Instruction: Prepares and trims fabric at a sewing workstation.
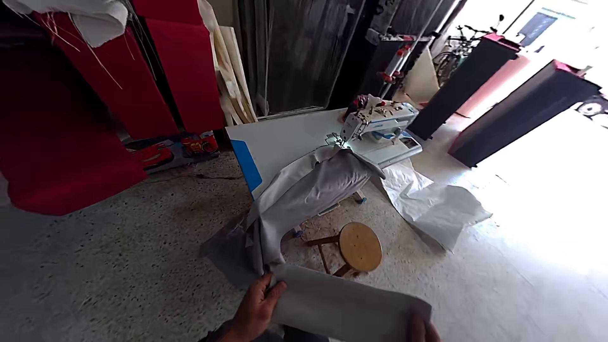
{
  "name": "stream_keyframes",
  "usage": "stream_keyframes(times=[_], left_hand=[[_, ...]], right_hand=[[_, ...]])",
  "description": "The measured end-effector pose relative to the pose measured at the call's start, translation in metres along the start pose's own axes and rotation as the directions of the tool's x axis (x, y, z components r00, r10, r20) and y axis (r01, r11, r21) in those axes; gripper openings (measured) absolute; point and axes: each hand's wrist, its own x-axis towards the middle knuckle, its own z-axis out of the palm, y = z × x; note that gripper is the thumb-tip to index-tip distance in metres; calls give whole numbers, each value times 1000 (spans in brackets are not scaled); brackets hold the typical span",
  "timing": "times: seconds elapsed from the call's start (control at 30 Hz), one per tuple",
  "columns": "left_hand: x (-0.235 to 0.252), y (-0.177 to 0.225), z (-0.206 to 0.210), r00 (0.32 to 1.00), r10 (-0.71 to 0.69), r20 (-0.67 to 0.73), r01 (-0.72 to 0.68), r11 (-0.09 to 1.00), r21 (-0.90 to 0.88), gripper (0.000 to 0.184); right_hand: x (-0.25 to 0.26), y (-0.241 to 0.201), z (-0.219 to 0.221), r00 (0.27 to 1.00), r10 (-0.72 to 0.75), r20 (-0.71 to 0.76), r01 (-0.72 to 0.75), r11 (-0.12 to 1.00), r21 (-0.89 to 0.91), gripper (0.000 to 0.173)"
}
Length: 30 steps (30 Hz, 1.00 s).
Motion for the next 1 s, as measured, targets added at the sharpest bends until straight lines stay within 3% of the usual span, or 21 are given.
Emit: stream_keyframes(times=[0.1,0.2,0.37,0.57,0.77,0.83,1.0], left_hand=[[61,22,16,973,-63,-222,61,998,-18,29],[120,34,16,912,-87,-401,95,995,0,31],[215,21,14,800,-218,-559,174,976,-131,25],[297,-30,-8,714,-320,-622,246,947,-204,22],[336,-77,-21,494,-480,-725,452,854,-258,22],[344,-89,-21,436,-485,-758,487,836,-255,22],[347,-89,-15,389,-457,-800,483,841,-246,17]], right_hand=[[123,-10,72,980,-64,189,71,997,-33,28],[233,-25,157,891,-134,435,173,983,-53,31],[345,-31,283,743,-173,646,305,947,-97,29],[391,-40,399,641,-140,755,401,899,-174,27],[400,22,523,446,-92,890,484,861,-154,28],[398,44,549,440,-80,894,487,858,-163,28],[399,58,564,476,-84,876,475,862,-175,30]])
